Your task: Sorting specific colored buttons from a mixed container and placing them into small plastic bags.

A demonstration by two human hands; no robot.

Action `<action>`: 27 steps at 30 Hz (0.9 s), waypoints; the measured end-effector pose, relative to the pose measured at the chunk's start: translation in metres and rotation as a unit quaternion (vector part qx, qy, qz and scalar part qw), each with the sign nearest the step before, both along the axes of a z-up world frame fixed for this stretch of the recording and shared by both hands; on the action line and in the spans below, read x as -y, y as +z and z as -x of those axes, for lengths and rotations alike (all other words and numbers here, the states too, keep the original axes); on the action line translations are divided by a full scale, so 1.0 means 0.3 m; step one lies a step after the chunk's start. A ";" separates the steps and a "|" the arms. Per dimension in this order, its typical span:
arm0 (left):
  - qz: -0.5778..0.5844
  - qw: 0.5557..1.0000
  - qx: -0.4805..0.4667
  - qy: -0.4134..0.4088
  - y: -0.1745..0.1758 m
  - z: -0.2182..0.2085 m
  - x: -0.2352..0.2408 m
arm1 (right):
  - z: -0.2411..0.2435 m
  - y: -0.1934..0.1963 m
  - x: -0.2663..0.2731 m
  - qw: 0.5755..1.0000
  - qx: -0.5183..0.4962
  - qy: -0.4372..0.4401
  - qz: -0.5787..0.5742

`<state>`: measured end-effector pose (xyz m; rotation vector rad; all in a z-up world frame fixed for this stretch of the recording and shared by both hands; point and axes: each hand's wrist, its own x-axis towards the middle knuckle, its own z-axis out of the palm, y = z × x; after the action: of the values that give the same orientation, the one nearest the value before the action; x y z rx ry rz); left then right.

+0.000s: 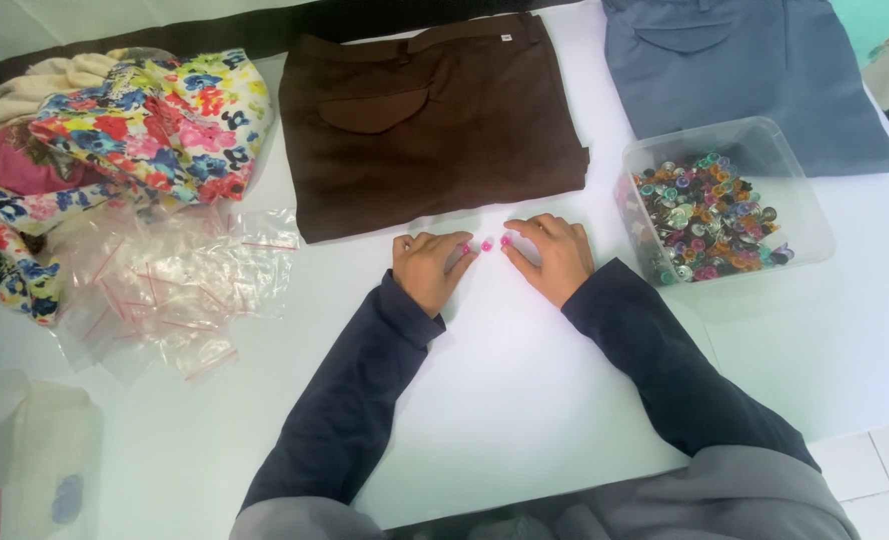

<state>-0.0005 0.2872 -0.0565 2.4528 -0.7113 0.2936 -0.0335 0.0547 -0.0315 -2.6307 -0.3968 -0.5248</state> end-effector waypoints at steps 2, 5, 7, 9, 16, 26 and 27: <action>0.001 1.000 0.003 0.004 0.001 0.003 0.001 | -0.004 -0.014 0.006 1.000 0.000 0.003 0.002; -0.003 1.000 0.006 0.008 0.004 0.008 0.000 | -0.004 -0.039 0.020 1.000 0.002 0.002 0.006; -0.008 1.000 0.007 0.009 0.005 0.009 -0.002 | -0.003 -0.048 0.024 1.000 0.005 0.000 0.009; -0.003 1.000 0.006 0.006 0.003 0.007 -0.005 | -0.004 -0.046 0.023 1.000 -0.004 -0.004 0.010; -0.010 1.000 0.004 0.005 0.061 0.029 -0.001 | 0.030 -0.012 0.033 0.999 0.015 -0.006 -0.028; 0.221 0.962 0.147 -0.064 0.153 0.106 0.256 | 0.133 0.213 0.208 0.895 0.410 -0.119 0.129; 0.260 0.953 0.123 -0.092 0.170 0.124 0.320 | 0.127 0.229 0.252 0.876 0.439 -0.154 0.131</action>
<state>-0.0375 0.1913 -0.0056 1.8546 -0.8354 0.6333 -0.0715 -0.0208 0.0372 -2.5510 -0.3139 -1.9069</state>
